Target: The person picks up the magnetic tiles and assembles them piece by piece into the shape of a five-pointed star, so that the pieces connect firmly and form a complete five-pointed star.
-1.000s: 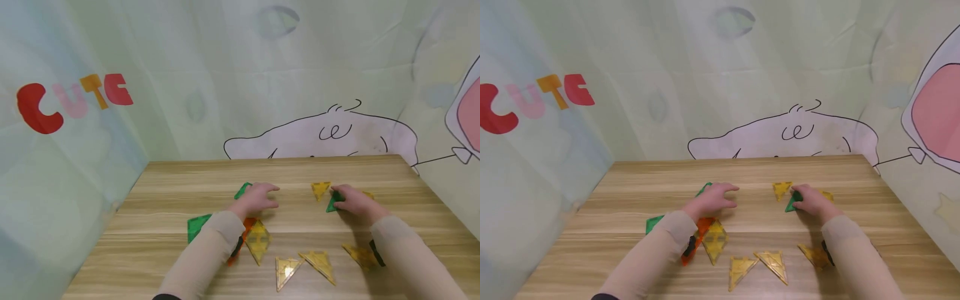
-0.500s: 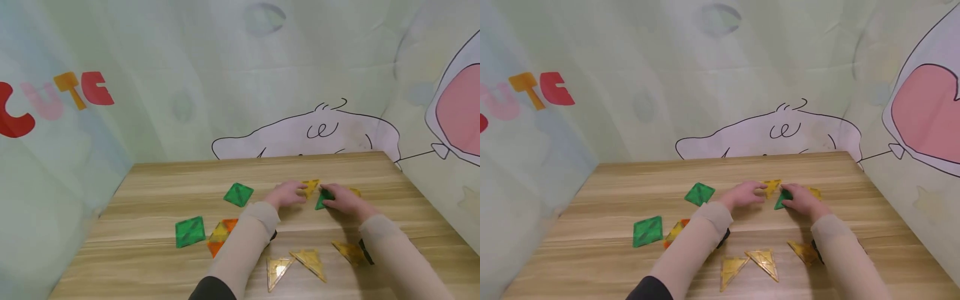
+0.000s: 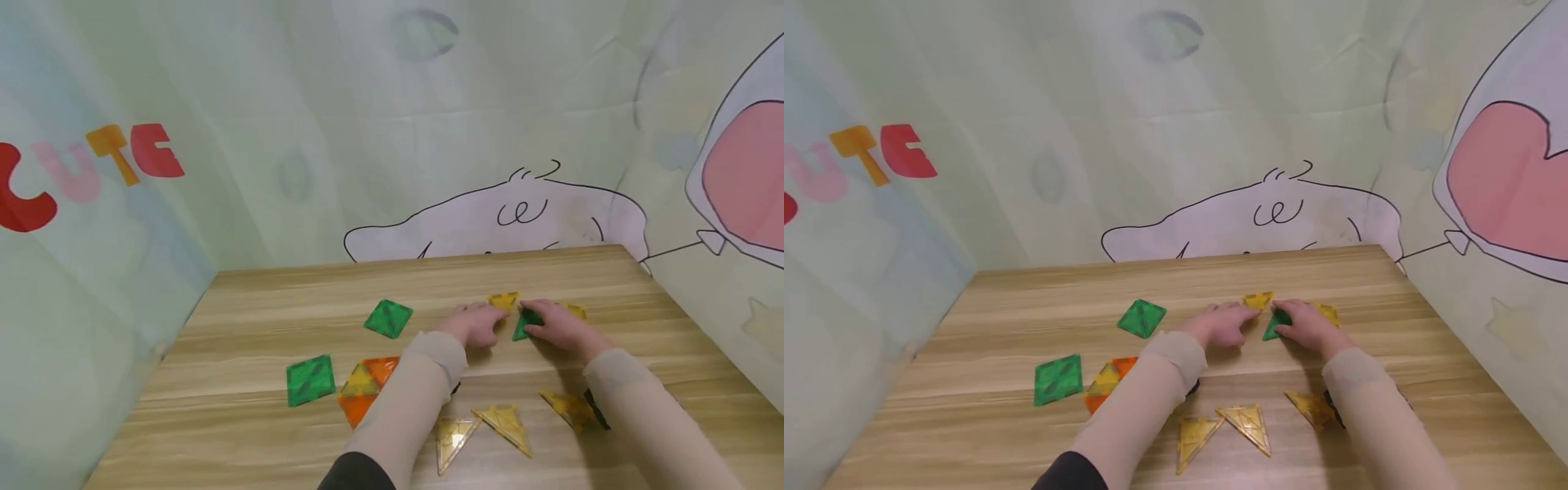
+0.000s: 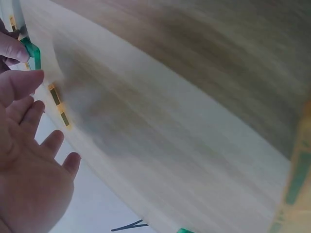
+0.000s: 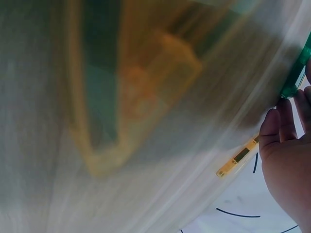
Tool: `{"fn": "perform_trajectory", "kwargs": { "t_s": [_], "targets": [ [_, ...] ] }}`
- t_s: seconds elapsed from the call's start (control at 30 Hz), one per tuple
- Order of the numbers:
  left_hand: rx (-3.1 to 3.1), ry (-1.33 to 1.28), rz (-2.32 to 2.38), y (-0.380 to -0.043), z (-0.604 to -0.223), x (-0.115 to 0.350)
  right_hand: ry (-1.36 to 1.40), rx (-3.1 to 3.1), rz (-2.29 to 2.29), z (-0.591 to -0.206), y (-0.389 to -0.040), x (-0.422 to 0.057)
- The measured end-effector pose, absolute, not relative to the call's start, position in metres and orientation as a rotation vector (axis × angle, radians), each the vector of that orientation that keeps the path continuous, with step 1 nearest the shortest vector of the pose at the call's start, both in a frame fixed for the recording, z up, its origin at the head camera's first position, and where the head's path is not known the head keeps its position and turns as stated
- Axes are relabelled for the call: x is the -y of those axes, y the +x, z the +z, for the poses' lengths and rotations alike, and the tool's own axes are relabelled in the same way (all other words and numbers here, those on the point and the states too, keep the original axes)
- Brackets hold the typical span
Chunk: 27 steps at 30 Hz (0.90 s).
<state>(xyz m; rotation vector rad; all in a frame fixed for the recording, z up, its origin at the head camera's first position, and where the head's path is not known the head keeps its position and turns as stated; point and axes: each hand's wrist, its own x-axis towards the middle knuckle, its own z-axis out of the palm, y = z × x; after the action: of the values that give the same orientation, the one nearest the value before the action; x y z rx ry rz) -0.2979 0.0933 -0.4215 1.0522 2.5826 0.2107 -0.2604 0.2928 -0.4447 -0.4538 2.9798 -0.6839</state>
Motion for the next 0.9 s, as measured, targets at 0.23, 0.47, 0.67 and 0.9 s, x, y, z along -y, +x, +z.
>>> {"fn": "perform_trajectory", "kwargs": {
  "t_s": [0.23,0.47,0.67,0.9],
  "targets": [
    [-2.593,0.998,0.203,-0.301,-0.418,-0.091,-0.461,-2.976,-0.664,-0.443,-0.264,-0.284],
    [-2.528,1.06,0.192,-0.307,-0.41,-0.074,-0.503,-3.002,-0.672,-0.442,-0.267,-0.285],
    [-2.392,1.197,0.457,-0.3,-0.408,-0.058,-0.604,-2.989,-0.737,-0.443,-0.259,-0.292],
    [-2.495,1.244,0.263,-0.296,-0.415,-0.058,-0.631,-2.943,-0.709,-0.444,-0.253,-0.293]
  ]
}}
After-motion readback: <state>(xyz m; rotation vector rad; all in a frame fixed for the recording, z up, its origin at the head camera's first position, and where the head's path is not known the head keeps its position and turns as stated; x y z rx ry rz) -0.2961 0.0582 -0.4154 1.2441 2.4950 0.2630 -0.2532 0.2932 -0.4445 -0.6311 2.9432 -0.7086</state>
